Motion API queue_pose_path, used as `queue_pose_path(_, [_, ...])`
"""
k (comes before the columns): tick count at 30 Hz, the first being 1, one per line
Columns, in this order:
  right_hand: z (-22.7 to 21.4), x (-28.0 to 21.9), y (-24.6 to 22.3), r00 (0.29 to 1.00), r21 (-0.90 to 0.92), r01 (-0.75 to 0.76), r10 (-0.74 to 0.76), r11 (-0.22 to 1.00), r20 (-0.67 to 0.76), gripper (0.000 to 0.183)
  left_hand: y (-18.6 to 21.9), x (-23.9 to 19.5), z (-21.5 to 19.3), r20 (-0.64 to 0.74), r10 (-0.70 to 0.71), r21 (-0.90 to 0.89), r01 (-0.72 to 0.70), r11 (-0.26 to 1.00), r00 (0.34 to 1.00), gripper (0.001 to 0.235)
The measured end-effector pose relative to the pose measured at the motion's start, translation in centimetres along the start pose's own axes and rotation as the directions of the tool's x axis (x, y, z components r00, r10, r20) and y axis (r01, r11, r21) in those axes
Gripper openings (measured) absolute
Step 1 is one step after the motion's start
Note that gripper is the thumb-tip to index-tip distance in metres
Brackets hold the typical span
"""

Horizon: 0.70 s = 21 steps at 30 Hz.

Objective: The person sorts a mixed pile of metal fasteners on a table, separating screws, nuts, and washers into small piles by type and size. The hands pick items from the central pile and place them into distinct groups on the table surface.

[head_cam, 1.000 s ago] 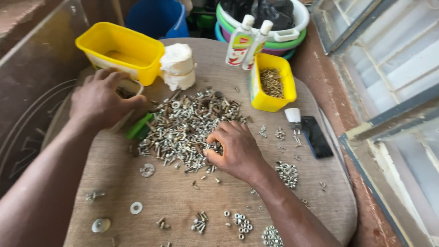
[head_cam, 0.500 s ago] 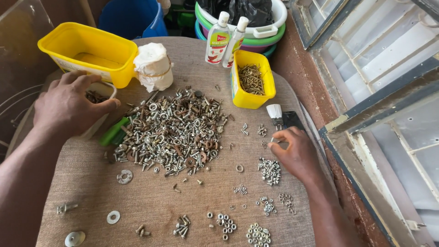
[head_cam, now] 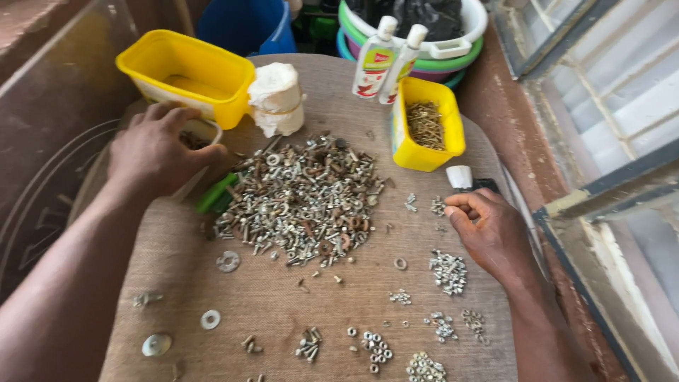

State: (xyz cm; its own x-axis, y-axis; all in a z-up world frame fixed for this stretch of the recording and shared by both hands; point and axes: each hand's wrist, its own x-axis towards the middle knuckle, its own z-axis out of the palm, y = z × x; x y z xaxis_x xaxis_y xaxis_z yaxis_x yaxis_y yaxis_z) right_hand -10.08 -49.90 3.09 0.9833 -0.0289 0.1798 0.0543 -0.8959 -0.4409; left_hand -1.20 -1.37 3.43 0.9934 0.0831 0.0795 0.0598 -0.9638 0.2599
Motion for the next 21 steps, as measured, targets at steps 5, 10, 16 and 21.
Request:
queue_pose_path(5, [2.8, 0.5, -6.8, 0.937, 0.110, 0.346, -0.350, 0.932, 0.014, 0.015, -2.6, 1.2, 3.6, -0.181, 0.024, -0.038, -0.032, 0.999, 0.983, 0.087])
queue_pose_path(10, [7.0, 1.3, -9.6, 0.910, 0.099, 0.390, -0.400, 0.916, 0.113, 0.017, -2.8, 1.1, 3.2, -0.161, 0.019, -0.082, -0.032, 0.996, 0.987, 0.086])
queue_pose_path(16, [8.2, 0.8, -11.7, 0.886, 0.040, 0.356, -0.351, 0.934, 0.302, 0.013, -2.8, 1.5, 3.5, -0.145, -0.002, -0.108, -0.013, 0.994, 0.989, 0.087])
queue_pose_path(21, [7.6, 0.8, -13.2, 0.852, 0.084, 0.406, -0.410, 0.910, 0.325, 0.021, -2.5, 1.3, 3.1, -0.146, 0.017, -0.125, -0.035, 0.992, 0.989, 0.084])
